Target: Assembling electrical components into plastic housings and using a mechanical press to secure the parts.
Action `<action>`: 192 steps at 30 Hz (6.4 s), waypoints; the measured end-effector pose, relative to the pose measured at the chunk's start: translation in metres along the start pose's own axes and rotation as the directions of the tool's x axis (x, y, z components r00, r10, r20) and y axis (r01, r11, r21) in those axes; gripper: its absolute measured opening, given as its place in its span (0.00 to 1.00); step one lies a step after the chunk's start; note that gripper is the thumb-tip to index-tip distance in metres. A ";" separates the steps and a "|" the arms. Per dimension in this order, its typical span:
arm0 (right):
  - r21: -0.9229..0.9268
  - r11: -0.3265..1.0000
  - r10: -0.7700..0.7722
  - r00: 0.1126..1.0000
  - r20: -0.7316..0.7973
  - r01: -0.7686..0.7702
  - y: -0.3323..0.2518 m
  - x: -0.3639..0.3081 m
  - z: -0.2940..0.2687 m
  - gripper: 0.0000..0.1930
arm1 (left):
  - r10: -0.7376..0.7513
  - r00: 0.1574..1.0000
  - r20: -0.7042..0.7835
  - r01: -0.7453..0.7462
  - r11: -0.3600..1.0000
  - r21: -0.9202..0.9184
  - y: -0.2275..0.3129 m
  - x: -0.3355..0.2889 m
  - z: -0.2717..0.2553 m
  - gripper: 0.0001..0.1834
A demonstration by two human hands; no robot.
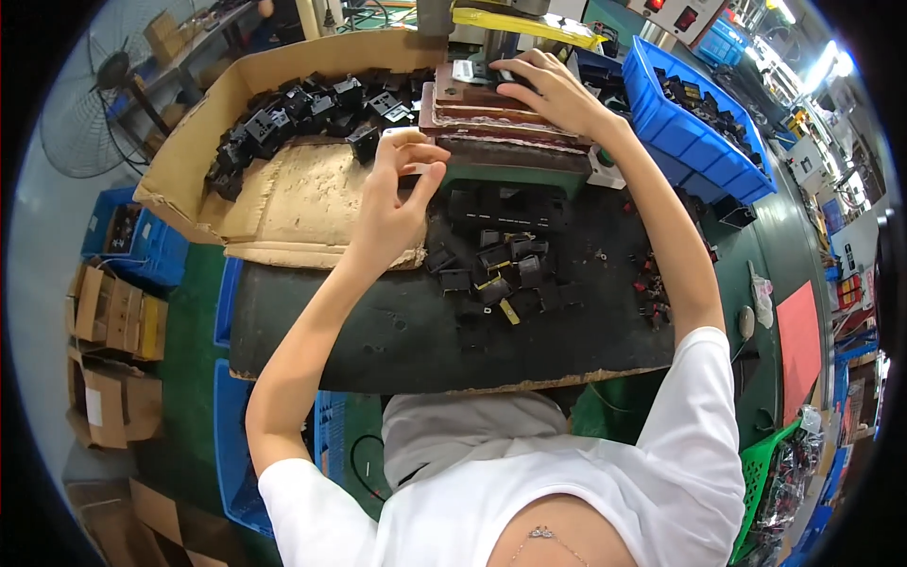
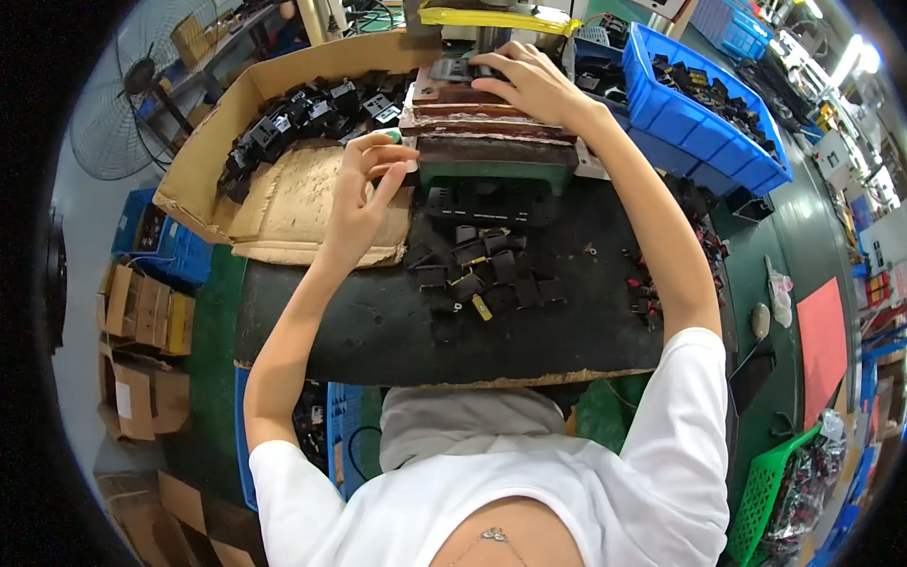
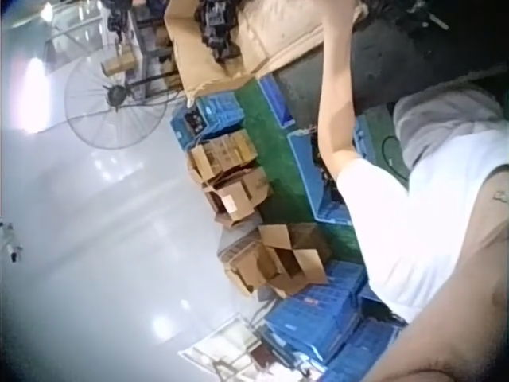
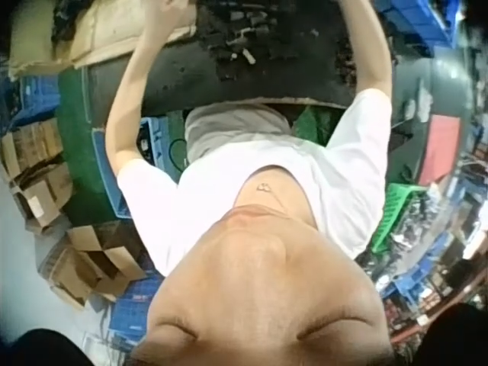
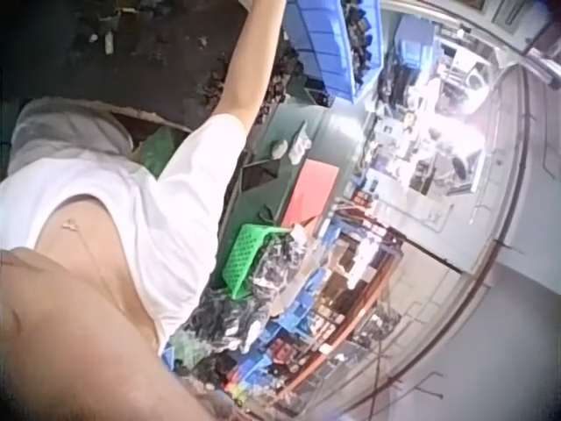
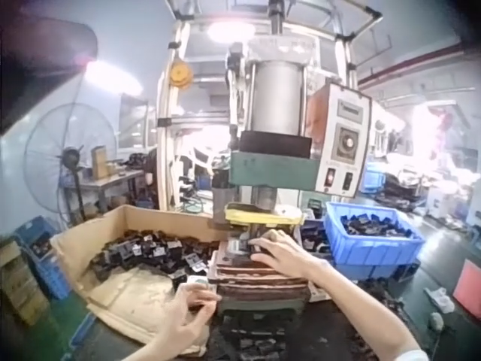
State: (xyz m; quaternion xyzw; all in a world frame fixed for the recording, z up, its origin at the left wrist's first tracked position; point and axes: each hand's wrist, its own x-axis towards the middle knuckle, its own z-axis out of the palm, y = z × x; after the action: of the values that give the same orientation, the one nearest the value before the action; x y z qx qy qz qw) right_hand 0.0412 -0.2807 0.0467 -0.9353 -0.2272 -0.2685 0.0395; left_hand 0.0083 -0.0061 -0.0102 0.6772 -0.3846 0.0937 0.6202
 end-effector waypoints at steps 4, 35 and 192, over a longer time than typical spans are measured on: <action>0.006 1.000 -0.008 0.993 -0.114 0.009 -0.005 -0.003 0.000 0.21 | -0.199 0.976 0.085 0.214 0.944 -0.251 -0.003 -0.004 0.003 0.17; 0.539 0.796 0.441 0.873 -0.207 -0.274 -0.108 -0.099 -0.026 0.12 | -0.055 0.982 0.180 0.100 0.963 -0.250 -0.003 -0.016 -0.007 0.16; 0.800 0.580 0.379 0.920 -0.101 -0.151 -0.107 -0.102 -0.034 0.07 | -0.313 0.941 0.126 0.329 0.933 -0.142 0.031 -0.015 -0.021 0.03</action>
State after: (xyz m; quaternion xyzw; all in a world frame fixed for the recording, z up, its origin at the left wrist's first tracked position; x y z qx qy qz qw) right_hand -0.1000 -0.2335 0.0177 -0.8039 -0.1698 -0.2551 0.5097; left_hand -0.0147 0.0207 0.0093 0.6824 -0.3059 -0.0749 0.6596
